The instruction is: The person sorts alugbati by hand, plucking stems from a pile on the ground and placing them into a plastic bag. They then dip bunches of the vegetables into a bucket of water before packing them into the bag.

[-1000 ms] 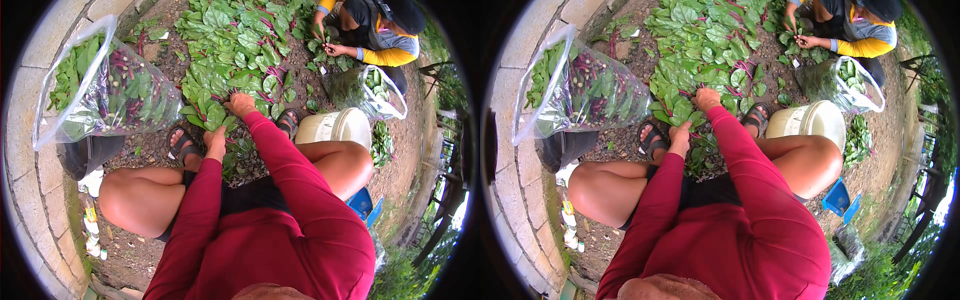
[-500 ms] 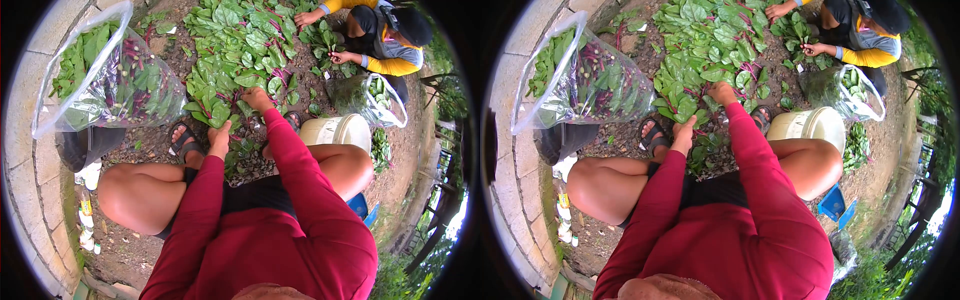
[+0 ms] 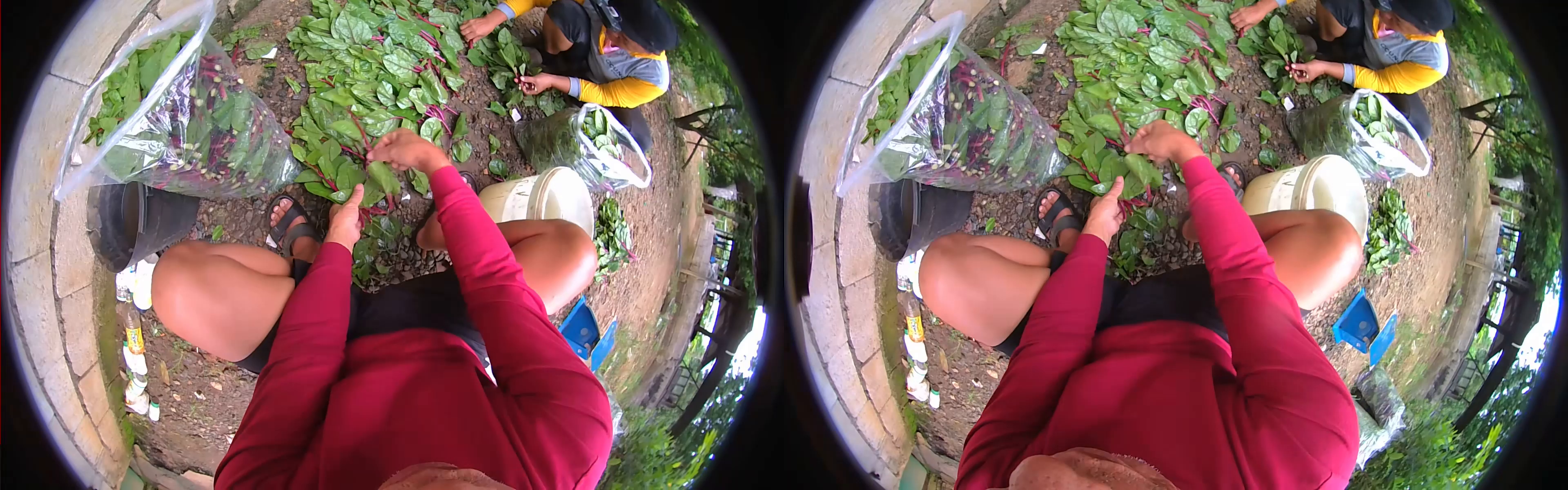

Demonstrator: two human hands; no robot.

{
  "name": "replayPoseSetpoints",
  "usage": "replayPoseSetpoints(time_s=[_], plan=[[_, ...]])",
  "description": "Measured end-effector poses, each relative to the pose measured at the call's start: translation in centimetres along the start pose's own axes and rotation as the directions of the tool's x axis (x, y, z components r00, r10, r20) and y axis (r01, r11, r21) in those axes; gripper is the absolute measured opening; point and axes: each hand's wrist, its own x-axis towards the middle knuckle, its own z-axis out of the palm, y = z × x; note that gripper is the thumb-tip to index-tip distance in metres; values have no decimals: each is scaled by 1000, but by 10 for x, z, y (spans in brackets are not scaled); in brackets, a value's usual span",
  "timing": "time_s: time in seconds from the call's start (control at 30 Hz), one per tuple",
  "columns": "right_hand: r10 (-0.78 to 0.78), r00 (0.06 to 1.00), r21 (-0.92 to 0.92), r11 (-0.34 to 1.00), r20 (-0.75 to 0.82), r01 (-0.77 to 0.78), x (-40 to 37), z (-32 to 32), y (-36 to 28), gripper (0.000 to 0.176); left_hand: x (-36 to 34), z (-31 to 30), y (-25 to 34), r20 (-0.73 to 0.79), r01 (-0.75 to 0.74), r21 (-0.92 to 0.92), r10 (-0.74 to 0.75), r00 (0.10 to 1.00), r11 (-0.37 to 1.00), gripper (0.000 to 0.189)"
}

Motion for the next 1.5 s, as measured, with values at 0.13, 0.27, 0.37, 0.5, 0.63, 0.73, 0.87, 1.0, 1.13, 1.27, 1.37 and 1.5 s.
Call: replayPoseSetpoints(time_s=[0.13, 0.27, 0.37, 0.5, 0.63, 0.73, 0.87, 1.0, 1.13, 1.27, 1.37, 1.5], plan=[[-80, 997, -246, 966, -1, 78, 25, 32, -1, 32, -27, 8, 15, 151, 30, 13, -32, 988, 999, 93], [26, 996, -149, 989, 83, -13, 46, 62, 8, 35, -33, 5, 29, 196, 116, -103, -94, 976, 988, 118], [68, 981, -64, 996, 179, -58, 56, 73, 16, 34, -47, 14, 33, 144, 58, 48, -65, 987, 997, 111], [136, 945, 135, 974, 297, -183, 51, 58, 12, 37, -35, 6, 25, 75, 84, 112, -93, 993, 990, 82], [81, 987, 157, 982, 137, -102, 50, -5, 20, 31, -16, 5, 18, 31, 142, 24, -142, 989, 990, 72], [79, 976, 47, 996, -205, -71, 78, -81, 73, 29, -17, 18, 25, -9, 127, 25, -127, 992, 992, 49], [-178, 820, -402, 913, -544, -69, 88, -141, 136, 33, -29, 44, 35, 61, -27, -67, 31, 998, 997, 34], [-148, 886, -547, 826, -440, -134, 94, -139, 134, 40, -34, 59, 43, 53, -119, -30, 120, 991, 993, 29], [-88, 899, -512, 844, -428, -161, 111, -122, 141, 47, -31, 57, 41, 84, -73, -61, 78, 993, 995, 46], [-161, 931, -592, 803, -329, -70, 117, -122, 139, 41, -23, 48, 32, -53, -36, -155, 28, 998, 987, 39], [-154, 955, -664, 745, -254, -56, 105, -123, 120, 35, -19, 40, 27, -16, -23, -115, 21, 1000, 993, 38], [-182, 944, -692, 719, -275, -63, 98, -113, 109, 33, -21, 41, 27, -24, -36, -105, 34, 999, 994, 34]])
